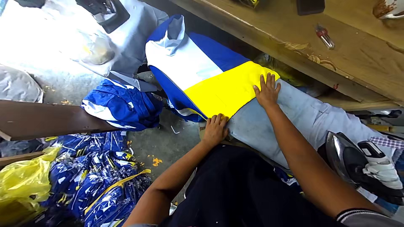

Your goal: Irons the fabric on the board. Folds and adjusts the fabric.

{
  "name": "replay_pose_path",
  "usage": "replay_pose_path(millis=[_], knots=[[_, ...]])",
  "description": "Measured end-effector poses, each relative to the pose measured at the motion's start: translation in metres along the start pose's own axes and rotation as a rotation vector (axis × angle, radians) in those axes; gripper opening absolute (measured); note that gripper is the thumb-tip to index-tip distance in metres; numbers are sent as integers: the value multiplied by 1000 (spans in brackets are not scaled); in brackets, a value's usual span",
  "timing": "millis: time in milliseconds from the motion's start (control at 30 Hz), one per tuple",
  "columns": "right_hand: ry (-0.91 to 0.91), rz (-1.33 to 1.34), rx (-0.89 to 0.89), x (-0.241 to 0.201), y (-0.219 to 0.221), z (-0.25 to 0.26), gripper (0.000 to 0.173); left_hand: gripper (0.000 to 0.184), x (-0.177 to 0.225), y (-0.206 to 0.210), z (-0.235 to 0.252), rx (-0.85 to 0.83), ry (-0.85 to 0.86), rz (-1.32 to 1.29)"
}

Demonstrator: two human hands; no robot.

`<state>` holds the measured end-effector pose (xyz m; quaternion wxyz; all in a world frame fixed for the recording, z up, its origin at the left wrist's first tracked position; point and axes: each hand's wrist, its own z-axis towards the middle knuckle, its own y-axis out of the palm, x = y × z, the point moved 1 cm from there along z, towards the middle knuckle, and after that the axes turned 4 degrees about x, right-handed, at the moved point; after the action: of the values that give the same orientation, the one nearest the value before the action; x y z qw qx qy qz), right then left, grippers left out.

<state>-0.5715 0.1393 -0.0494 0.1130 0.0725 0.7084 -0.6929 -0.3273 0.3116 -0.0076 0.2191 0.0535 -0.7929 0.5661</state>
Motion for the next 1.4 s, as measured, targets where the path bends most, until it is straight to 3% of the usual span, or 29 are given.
replay_pose_path(millis=[100,200,333,433,600,700,800,900,967,1033,1067,1133,1200,1233,1300,1333,1400], knots=[[32,50,-30,9,0,-1,68,49,4,-7,8,-132,16,16],[129,217,32,14,-37,-24,66,45,-2,-24,22,-144,9,-49],[220,394,215,55,-99,-94,63,37,-38,-50,80,127,-42,-228],[356,330,305,94,-147,-157,54,38,-54,-74,129,279,-166,-257],[626,68,252,156,-192,-231,48,30,-59,-72,164,306,-276,-88],[729,87,113,182,-206,-253,51,26,-56,-70,167,309,-264,-80],[751,187,-14,210,-216,-262,58,26,-55,-82,157,349,-223,-248],[819,298,-143,233,-217,-265,64,26,-65,-95,118,462,-135,-418],[818,335,-214,247,-216,-264,62,29,-85,-91,68,470,-205,-432],[792,331,-280,255,-218,-258,58,35,-122,-62,-1,306,-407,-403],[793,322,-296,254,-218,-254,56,40,-145,-41,-41,135,-536,-355],[823,296,-294,250,-216,-247,54,51,-173,-3,-124,-393,-729,-135],[828,268,-249,244,-216,-244,52,43,-180,32,-201,-778,-755,108],[825,248,-231,237,-217,-242,52,45,-183,48,-231,-879,-775,185],[804,189,-234,218,-221,-235,56,72,-189,76,-262,-1015,-856,257],[773,151,-251,207,-223,-230,59,85,-190,81,-261,-1007,-863,229],[693,97,-283,180,-226,-218,63,88,-176,56,-226,-891,-815,72]])
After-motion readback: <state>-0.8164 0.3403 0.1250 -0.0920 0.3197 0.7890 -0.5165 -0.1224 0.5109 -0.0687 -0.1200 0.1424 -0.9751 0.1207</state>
